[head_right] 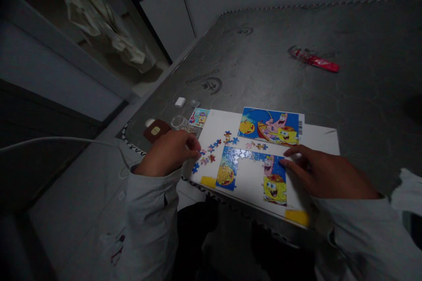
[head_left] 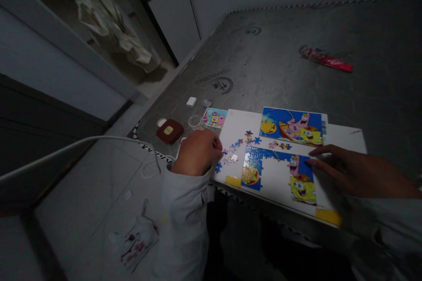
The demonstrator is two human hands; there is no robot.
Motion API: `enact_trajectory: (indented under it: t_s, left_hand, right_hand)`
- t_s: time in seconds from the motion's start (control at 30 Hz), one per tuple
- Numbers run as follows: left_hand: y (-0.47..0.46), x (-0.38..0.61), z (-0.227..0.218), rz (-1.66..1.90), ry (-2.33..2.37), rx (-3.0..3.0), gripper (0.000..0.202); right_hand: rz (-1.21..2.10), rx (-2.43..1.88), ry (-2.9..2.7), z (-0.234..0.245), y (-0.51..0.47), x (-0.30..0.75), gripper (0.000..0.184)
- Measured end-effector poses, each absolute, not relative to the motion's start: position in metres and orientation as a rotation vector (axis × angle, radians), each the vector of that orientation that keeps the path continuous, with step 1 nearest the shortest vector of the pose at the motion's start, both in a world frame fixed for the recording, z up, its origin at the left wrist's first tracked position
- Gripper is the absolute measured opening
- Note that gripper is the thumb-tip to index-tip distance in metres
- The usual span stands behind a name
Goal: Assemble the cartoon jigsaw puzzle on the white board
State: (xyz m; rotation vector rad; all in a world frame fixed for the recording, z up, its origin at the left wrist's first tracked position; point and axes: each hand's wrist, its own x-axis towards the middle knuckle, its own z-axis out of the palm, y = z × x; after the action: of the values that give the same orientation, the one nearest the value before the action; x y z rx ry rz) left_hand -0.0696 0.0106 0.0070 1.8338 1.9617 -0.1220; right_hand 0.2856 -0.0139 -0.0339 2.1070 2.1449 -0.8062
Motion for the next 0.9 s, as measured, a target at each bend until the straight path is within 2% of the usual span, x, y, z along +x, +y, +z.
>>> enact_trajectory:
  t_s: [0.13, 0.47, 0.7, 0.9]
  left_hand:
    - [0.011, -0.071, 0.005, -0.113, 1.93, 1.837, 0.012]
    - [0.01, -0.066, 0.011, -0.178, 1.986, 1.84, 0.01]
    - [0.008, -0.065, 0.013, -0.182, 1.969, 1.875, 0.011]
    - [0.01, -0.064, 0.014, -0.208, 1.926, 1.857, 0.015]
  right_hand:
    - [-0.727, 2.165, 2.246, -0.036, -0.017, 0.282, 0.042]
    - [-0.8, 2.062, 2.193, -0.034, -0.01, 0.288, 0.043]
    - [-0.782, 2.066, 2.193, -0.04, -0.01, 0.292, 0.054]
    - [-0.759, 2.069, 2.215, -0.033, -0.012, 0.288, 0.05]
